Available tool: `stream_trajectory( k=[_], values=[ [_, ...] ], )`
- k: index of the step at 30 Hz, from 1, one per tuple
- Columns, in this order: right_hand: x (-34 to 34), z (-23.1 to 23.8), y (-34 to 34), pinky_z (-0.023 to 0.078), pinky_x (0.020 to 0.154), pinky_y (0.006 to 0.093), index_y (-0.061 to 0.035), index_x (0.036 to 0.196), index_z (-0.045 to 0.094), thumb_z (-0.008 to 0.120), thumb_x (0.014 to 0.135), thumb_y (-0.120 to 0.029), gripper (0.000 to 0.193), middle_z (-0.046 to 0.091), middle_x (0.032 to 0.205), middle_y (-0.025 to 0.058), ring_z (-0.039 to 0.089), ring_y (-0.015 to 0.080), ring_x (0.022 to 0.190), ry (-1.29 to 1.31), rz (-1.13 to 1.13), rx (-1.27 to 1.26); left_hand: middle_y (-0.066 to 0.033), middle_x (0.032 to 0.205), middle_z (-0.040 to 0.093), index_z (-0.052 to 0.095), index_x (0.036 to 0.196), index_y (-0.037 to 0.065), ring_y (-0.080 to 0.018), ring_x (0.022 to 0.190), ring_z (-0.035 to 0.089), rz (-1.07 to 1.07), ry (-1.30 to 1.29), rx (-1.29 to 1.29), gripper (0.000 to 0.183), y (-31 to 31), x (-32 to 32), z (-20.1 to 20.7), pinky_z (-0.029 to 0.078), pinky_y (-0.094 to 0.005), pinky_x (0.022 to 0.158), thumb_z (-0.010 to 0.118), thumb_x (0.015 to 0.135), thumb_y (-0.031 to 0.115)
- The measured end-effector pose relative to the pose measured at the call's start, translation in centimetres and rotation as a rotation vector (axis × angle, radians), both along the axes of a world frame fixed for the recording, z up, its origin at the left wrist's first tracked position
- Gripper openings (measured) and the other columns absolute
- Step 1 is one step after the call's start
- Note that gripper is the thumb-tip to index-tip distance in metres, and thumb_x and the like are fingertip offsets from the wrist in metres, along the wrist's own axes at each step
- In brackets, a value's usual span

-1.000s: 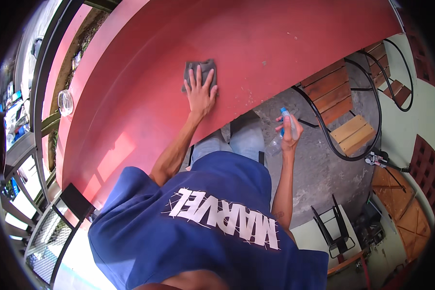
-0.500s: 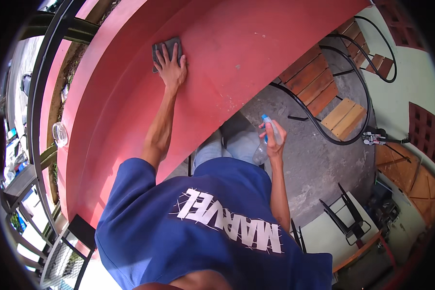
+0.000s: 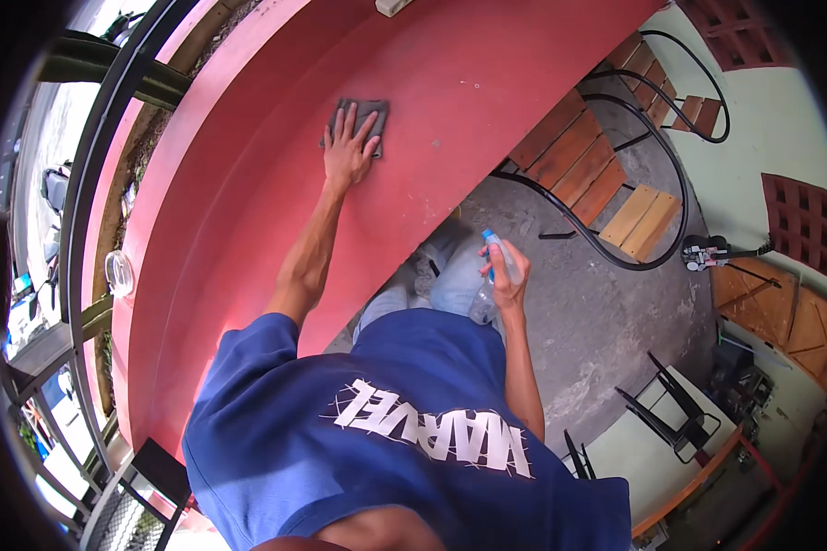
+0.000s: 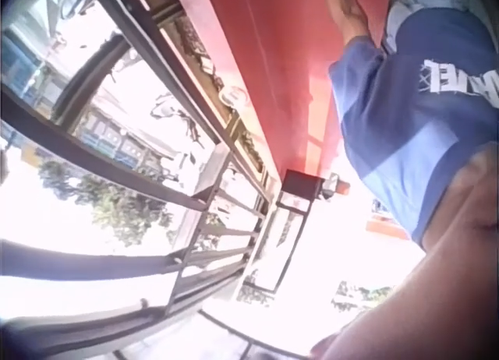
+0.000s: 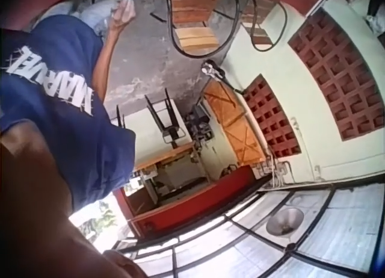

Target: Cleaning indoor wooden counter and outdoor red counter using a spray bottle and a rag.

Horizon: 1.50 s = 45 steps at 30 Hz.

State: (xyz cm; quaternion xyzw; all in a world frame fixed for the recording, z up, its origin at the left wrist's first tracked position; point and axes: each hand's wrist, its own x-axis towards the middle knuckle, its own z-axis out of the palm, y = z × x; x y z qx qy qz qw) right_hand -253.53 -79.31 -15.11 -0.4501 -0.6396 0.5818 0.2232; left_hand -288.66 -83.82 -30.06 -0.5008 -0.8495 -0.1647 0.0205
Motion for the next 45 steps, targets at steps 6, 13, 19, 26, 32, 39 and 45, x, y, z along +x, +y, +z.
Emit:
stream_trajectory(
  k=[6,13,19,26,32,39,45],
  values=[
    [1.1,-1.2,2.0,0.043,0.05,0.026,0.0004,0.086,0.064,0.051,0.097,-0.036,0.04,0.065,0.077,0.0078,0.059,0.0124,0.053,0.014,-0.097,-0.095,-0.015,0.158,0.02,0.04,0.146,0.027,-0.0448,0.143,0.015,0.163,-0.057,0.017,0.052,5.4,7.6,0.8,0.018,-0.0656,0.11,0.045,0.096,0.04],
    [-0.9,-1.2,13.0,0.041,0.05,0.0262,-0.0004,0.085,0.064,0.052,0.095,-0.035,0.038,0.065,0.077,0.0072,0.059,0.012,0.054,0.019,-0.069,-0.024,-0.0082,0.159,0.019,0.039,0.146,0.033,-0.0347,0.147,0.013,-0.32,-0.234,-0.162,0.055,5.6,13.7,1.6,0.012,-0.0576,0.115,0.048,0.094,0.046],
    [1.0,-0.6,19.9,0.041,0.051,0.0265,0.0023,0.09,0.065,0.051,0.095,-0.031,0.037,0.065,0.081,0.0081,0.058,0.012,0.057,-0.006,-0.099,-0.036,-0.011,0.158,0.021,0.039,0.147,0.029,-0.0387,0.144,0.018,0.235,-0.005,-0.067,0.053,12.6,-0.8,1.1,0.019,-0.0604,0.111,0.045,0.096,0.045],
    [3.9,-2.0,22.8,0.044,0.051,0.0255,0.005,0.106,0.064,0.044,0.098,-0.043,0.052,0.066,0.084,0.0116,0.058,0.0128,0.055,-0.083,-0.203,-0.09,-0.0143,0.159,0.018,0.039,0.147,0.026,-0.0431,0.145,0.009,0.2,-0.215,-0.111,0.056,17.2,14.4,1.7,0.011,-0.0613,0.113,0.049,0.094,0.04],
    [2.9,-2.0,24.3,0.042,0.053,0.0266,0.0027,0.096,0.065,0.048,0.096,-0.037,0.044,0.065,0.08,0.009,0.059,0.0132,0.056,-0.002,-0.166,-0.119,-0.0104,0.159,0.019,0.039,0.146,0.03,-0.0395,0.146,0.011,-0.091,-0.332,-0.187,0.053,17.3,18.2,2.2,0.014,-0.0599,0.114,0.048,0.095,0.042],
    [3.5,-1.2,24.0,0.042,0.051,0.0265,0.0034,0.093,0.064,0.046,0.096,-0.042,0.048,0.065,0.081,0.0098,0.059,0.0132,0.056,-0.069,-0.256,-0.04,-0.0107,0.157,0.026,0.041,0.145,0.027,-0.0401,0.143,0.02,0.175,-0.002,-0.007,0.051,27.0,0.3,0.5,0.02,-0.0598,0.112,0.046,0.097,0.041],
    [2.6,-1.5,23.1,0.042,0.053,0.0277,0.0022,0.09,0.064,0.048,0.095,-0.041,0.046,0.065,0.079,0.0086,0.058,0.0129,0.056,-0.101,-0.404,-0.087,-0.0121,0.159,0.02,0.041,0.146,0.027,-0.0418,0.146,0.012,-0.015,-0.253,-0.064,0.052,27.1,16.5,1.4,0.011,-0.0594,0.114,0.045,0.096,0.041]
  ],
)
